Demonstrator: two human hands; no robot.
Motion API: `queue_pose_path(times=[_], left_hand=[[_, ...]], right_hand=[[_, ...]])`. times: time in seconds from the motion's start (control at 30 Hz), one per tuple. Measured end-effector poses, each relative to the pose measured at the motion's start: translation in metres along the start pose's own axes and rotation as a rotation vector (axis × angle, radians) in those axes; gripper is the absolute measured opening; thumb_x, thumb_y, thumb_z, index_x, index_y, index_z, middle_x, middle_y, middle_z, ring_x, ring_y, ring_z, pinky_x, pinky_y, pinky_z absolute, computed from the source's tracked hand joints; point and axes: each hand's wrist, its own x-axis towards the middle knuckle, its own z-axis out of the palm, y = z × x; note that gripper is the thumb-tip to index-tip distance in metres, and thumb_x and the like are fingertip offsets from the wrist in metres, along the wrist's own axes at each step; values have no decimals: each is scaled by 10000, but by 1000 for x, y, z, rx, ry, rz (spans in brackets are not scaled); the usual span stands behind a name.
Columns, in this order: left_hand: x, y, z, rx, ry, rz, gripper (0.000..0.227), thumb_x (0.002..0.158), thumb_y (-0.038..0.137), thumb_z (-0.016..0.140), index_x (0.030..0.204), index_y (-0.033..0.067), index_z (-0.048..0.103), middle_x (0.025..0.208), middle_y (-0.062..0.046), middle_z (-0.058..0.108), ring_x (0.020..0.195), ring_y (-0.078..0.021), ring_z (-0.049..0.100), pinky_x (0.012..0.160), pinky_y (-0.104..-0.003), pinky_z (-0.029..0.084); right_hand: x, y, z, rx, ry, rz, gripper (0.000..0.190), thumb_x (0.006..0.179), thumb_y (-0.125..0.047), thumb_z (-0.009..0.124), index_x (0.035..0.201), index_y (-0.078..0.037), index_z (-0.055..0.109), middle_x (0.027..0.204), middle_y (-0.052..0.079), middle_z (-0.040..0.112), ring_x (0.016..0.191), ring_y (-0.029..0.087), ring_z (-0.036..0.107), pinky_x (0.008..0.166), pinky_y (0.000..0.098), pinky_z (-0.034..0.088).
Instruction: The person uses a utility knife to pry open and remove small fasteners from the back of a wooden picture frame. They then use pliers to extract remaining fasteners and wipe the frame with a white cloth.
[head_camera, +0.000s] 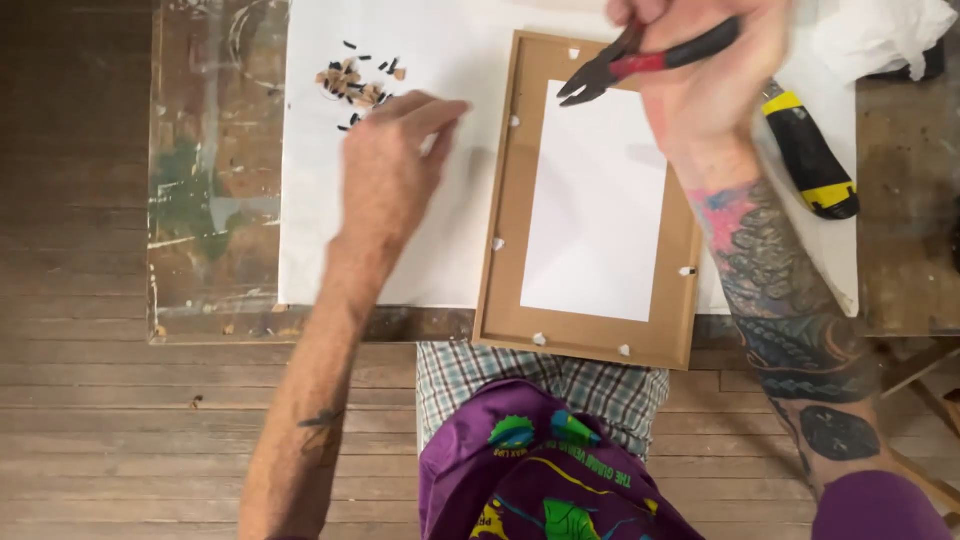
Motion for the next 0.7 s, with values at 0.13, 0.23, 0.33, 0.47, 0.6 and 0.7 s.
queue_pose_path(times=[0.13,0.23,0.33,0.47,0.6,0.7], left_hand=[[-27,-18,-21,176,-46,-103,123,973,32,729,1072,61,797,990,-94,768,876,-302,672,633,-458,559],[-39,-30,-12,248,-10,-67,114,955,84,772,1052,42,813,1062,-101,775,926,-282,696,750,-422,594],[-42,-17,-7,204,-16,-161,189,960,77,771,1146,41,787,1259,-159,737,1074,-335,736,887,-456,609],[-41,38,-1,-41,-8,-258,325,997,202,713,1258,11,685,1242,-195,724,1052,-310,748,844,-430,638],[-66,123,-37,-227,-94,-365,280,1059,266,541,1144,1,571,1035,-182,621,806,-343,612,656,-479,517],[-130,183,-51,-934,-167,-625,232,1000,227,641,800,112,661,732,-51,722,630,-142,695,629,-326,629]], right_hand=[[-1,26,12,-113,-157,12,158,810,-132,496,689,-81,409,874,95,517,883,225,483,899,410,454],[6,41,16,-265,-289,-30,216,783,-126,478,620,-46,362,921,119,526,896,249,496,872,381,435],[11,48,18,-299,-371,-80,251,868,-157,425,654,-58,341,936,132,519,915,270,498,888,398,457],[13,49,23,-398,-436,-74,203,814,-145,422,683,-44,304,931,162,481,868,326,495,821,424,455],[23,27,-18,-430,-367,264,290,817,-303,481,962,-53,511,915,28,493,663,69,288,631,268,244],[19,-56,38,-1154,-393,381,423,843,-76,384,1179,-1,630,1024,111,689,542,83,300,450,239,236]])
